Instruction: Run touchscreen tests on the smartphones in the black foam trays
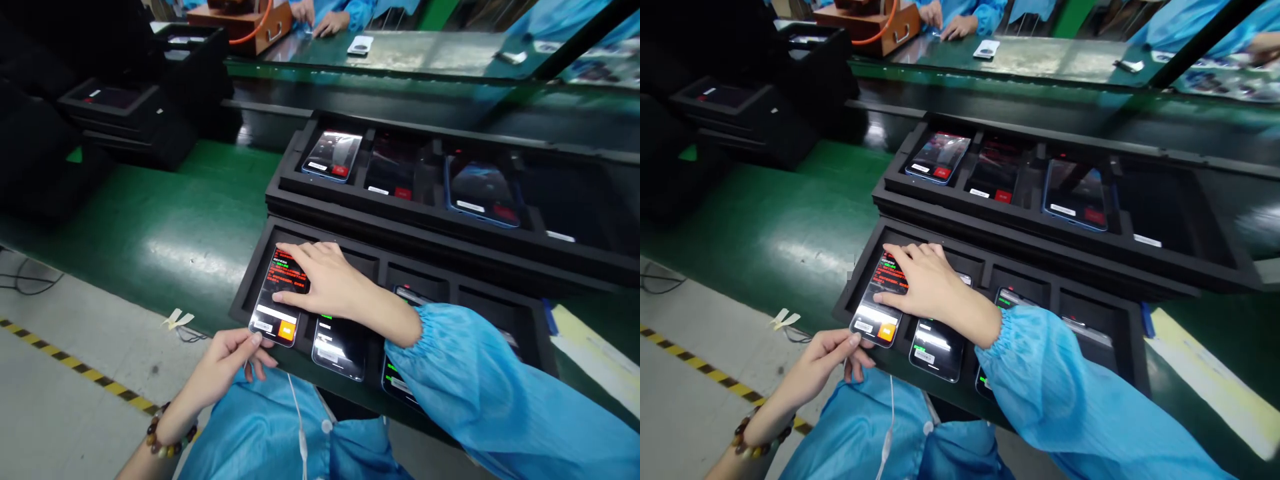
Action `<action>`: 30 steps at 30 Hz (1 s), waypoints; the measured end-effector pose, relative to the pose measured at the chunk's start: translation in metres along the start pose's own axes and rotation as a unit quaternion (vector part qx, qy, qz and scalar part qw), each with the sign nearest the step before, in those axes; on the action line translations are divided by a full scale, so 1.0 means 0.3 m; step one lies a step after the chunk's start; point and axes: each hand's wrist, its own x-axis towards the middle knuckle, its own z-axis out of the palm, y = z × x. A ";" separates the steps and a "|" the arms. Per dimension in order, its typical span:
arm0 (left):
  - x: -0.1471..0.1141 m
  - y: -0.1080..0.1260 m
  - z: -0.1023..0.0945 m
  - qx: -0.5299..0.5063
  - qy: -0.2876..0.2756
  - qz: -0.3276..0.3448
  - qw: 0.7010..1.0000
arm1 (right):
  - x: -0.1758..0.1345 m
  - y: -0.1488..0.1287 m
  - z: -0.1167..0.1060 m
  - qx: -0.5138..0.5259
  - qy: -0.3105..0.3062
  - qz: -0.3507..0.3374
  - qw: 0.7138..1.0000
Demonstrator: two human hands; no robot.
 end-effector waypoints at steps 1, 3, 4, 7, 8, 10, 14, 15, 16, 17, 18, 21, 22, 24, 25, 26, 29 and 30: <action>-0.001 0.000 -0.002 0.000 -0.004 0.000 1.000 | -0.002 0.003 0.005 -0.003 0.004 -0.006 1.000; -0.002 -0.001 -0.006 0.002 -0.014 0.000 1.000 | -0.006 0.003 0.013 -0.009 0.010 -0.012 1.000; -0.003 -0.002 -0.008 0.002 -0.018 -0.001 1.000 | -0.008 0.000 0.017 -0.015 0.011 -0.012 1.000; -0.003 -0.004 -0.011 0.002 -0.025 -0.004 1.000 | -0.012 -0.013 0.031 -0.044 0.011 -0.008 0.999; -0.002 -0.005 -0.012 0.001 -0.026 -0.004 1.000 | -0.013 -0.018 0.035 -0.057 0.009 -0.006 0.998; 0.000 -0.008 -0.012 0.001 -0.025 -0.002 1.000 | -0.014 -0.025 0.038 -0.077 0.003 0.001 0.997; 0.002 -0.012 -0.012 0.008 -0.020 -0.006 1.000 | -0.010 -0.023 0.018 -0.047 -0.010 0.005 0.999; 0.002 -0.012 -0.012 0.010 -0.021 -0.007 1.000 | -0.009 -0.020 0.011 -0.033 -0.013 0.004 0.999; 0.003 -0.011 -0.012 0.011 -0.023 -0.009 1.000 | -0.009 -0.016 0.005 -0.023 -0.016 0.004 1.000; 0.003 -0.009 -0.012 0.012 -0.026 -0.011 1.000 | -0.008 -0.011 0.000 -0.017 -0.017 0.004 1.000; 0.003 -0.006 -0.012 0.013 -0.029 -0.012 0.999 | -0.008 -0.006 -0.003 -0.013 -0.018 0.004 1.000; 0.003 0.001 -0.012 0.015 -0.030 -0.014 0.999 | -0.008 0.006 0.001 0.000 -0.006 -0.007 1.000; 0.003 0.003 -0.012 0.015 -0.030 -0.013 0.999 | -0.008 0.009 0.004 0.005 0.000 -0.013 1.000; 0.003 0.004 -0.012 0.013 -0.032 -0.015 0.999 | -0.008 0.015 0.011 0.010 0.013 -0.022 1.000; 0.003 0.003 -0.012 0.012 -0.033 -0.016 0.999 | -0.009 0.018 0.013 0.010 0.017 -0.025 0.999; 0.002 0.001 -0.012 0.010 -0.034 -0.017 0.999 | -0.011 0.021 0.015 0.010 0.019 -0.027 0.999; 0.001 -0.006 -0.013 0.007 -0.028 -0.018 0.999 | -0.022 0.030 0.015 0.013 0.020 -0.031 0.999; 0.001 -0.008 -0.013 0.007 -0.025 -0.019 0.999 | -0.027 0.033 0.015 0.015 0.022 -0.034 0.999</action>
